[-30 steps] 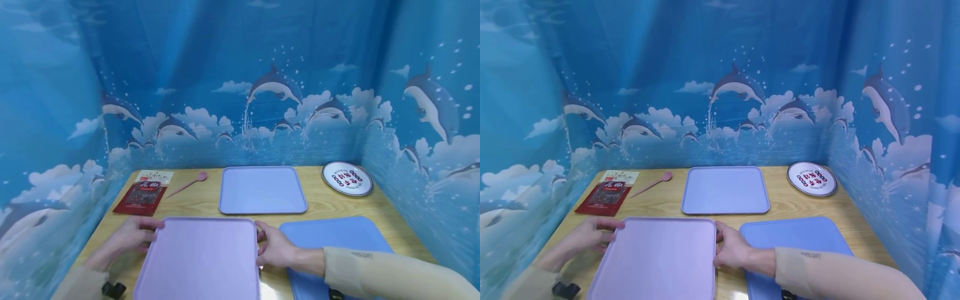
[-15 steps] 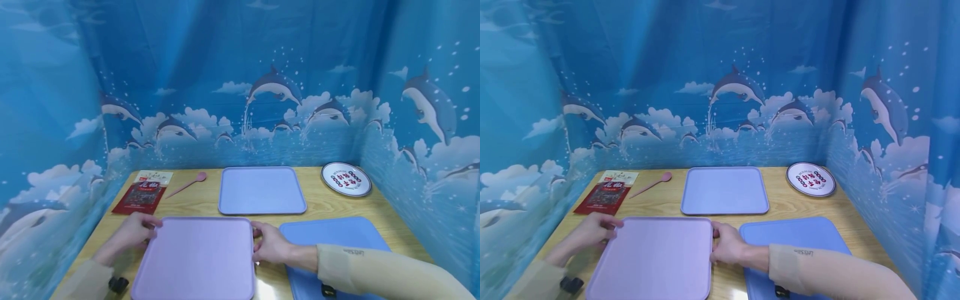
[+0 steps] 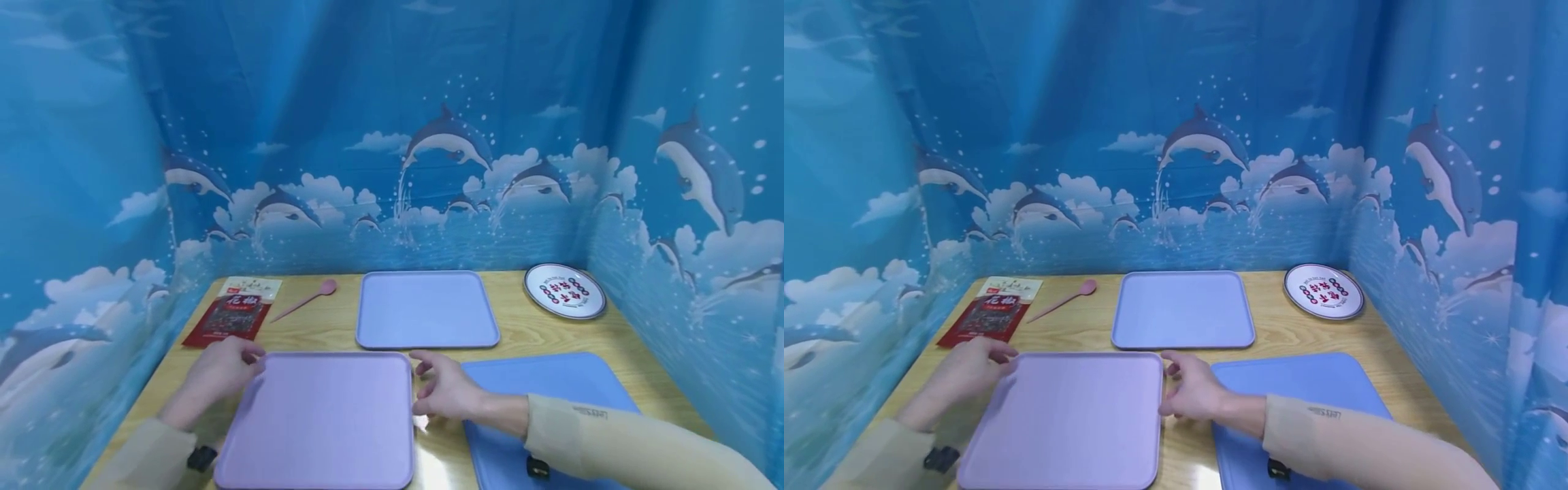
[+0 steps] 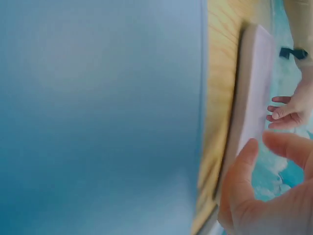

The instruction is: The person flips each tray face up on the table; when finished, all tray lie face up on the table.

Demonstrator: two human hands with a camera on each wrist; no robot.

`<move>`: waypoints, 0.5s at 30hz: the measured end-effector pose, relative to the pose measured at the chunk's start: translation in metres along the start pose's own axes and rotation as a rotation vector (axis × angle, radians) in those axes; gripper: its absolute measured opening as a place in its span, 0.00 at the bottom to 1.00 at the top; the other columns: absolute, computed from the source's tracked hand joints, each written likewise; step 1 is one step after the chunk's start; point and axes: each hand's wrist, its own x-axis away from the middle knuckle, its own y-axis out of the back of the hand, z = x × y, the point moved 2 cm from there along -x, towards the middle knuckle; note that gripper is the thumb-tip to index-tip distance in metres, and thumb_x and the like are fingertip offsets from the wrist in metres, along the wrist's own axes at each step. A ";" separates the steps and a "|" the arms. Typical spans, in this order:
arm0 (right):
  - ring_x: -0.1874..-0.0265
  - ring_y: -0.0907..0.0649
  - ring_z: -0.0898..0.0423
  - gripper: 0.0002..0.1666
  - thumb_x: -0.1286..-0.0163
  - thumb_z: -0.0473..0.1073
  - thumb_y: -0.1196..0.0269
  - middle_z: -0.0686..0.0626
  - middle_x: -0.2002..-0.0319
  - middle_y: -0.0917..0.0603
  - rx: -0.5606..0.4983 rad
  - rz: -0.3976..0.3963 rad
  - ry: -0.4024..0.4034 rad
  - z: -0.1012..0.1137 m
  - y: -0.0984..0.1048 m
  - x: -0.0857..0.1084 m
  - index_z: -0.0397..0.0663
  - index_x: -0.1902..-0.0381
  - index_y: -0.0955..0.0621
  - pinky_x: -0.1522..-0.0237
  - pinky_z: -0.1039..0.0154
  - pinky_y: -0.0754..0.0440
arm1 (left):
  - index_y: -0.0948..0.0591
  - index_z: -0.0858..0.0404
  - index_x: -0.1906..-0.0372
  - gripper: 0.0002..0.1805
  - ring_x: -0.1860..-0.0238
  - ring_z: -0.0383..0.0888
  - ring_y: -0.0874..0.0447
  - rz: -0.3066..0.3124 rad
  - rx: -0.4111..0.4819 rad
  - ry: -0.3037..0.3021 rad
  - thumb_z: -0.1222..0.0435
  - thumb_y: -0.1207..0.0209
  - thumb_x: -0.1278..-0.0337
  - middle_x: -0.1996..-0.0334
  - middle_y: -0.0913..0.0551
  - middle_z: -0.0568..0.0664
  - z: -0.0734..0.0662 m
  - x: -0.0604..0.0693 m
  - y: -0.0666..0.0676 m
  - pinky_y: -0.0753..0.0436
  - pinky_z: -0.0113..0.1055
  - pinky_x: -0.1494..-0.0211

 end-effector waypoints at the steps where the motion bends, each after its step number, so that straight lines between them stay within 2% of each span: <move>1: 0.64 0.12 0.55 0.61 0.50 0.22 0.22 0.32 0.36 0.19 0.013 -0.002 0.000 0.001 0.004 0.001 0.35 0.16 0.31 0.69 0.59 0.06 | 0.09 0.64 0.38 0.20 0.55 0.52 0.07 -0.032 -0.030 -0.026 0.60 0.27 0.30 0.49 0.05 0.59 -0.008 0.002 0.000 0.07 0.50 0.56; 3: 0.61 0.12 0.53 0.59 0.48 0.27 0.18 0.31 0.33 0.19 0.049 -0.002 0.001 0.005 0.013 0.003 0.38 0.17 0.28 0.66 0.60 0.06 | 0.10 0.63 0.37 0.22 0.51 0.54 0.06 -0.085 -0.038 -0.079 0.59 0.27 0.31 0.46 0.05 0.60 -0.024 0.007 -0.002 0.07 0.53 0.52; 5: 0.55 0.11 0.50 0.57 0.45 0.31 0.16 0.31 0.31 0.19 0.087 0.009 0.002 0.009 0.022 0.006 0.41 0.18 0.26 0.62 0.60 0.06 | 0.10 0.63 0.37 0.22 0.50 0.54 0.06 -0.117 0.000 -0.143 0.60 0.26 0.31 0.46 0.05 0.60 -0.041 0.010 -0.009 0.06 0.53 0.50; 7: 0.49 0.11 0.47 0.55 0.42 0.35 0.16 0.31 0.30 0.19 0.121 0.027 0.008 0.013 0.033 0.009 0.42 0.18 0.26 0.58 0.60 0.07 | 0.09 0.64 0.38 0.21 0.49 0.52 0.06 -0.121 0.062 -0.198 0.61 0.26 0.32 0.46 0.05 0.58 -0.059 0.011 -0.017 0.05 0.51 0.48; 11: 0.39 0.12 0.40 0.53 0.36 0.41 0.16 0.31 0.26 0.21 0.155 0.047 0.007 0.017 0.056 0.017 0.42 0.17 0.27 0.52 0.58 0.07 | 0.08 0.62 0.40 0.18 0.52 0.45 0.06 -0.069 0.177 -0.259 0.61 0.25 0.32 0.47 0.04 0.53 -0.098 0.009 -0.033 0.05 0.44 0.49; 15: 0.35 0.12 0.37 0.51 0.34 0.45 0.17 0.30 0.24 0.21 0.196 0.022 0.004 0.014 0.082 0.023 0.42 0.18 0.26 0.47 0.53 0.05 | 0.07 0.62 0.44 0.17 0.56 0.41 0.07 -0.008 0.263 -0.325 0.60 0.25 0.32 0.51 0.04 0.52 -0.132 0.009 -0.049 0.06 0.37 0.55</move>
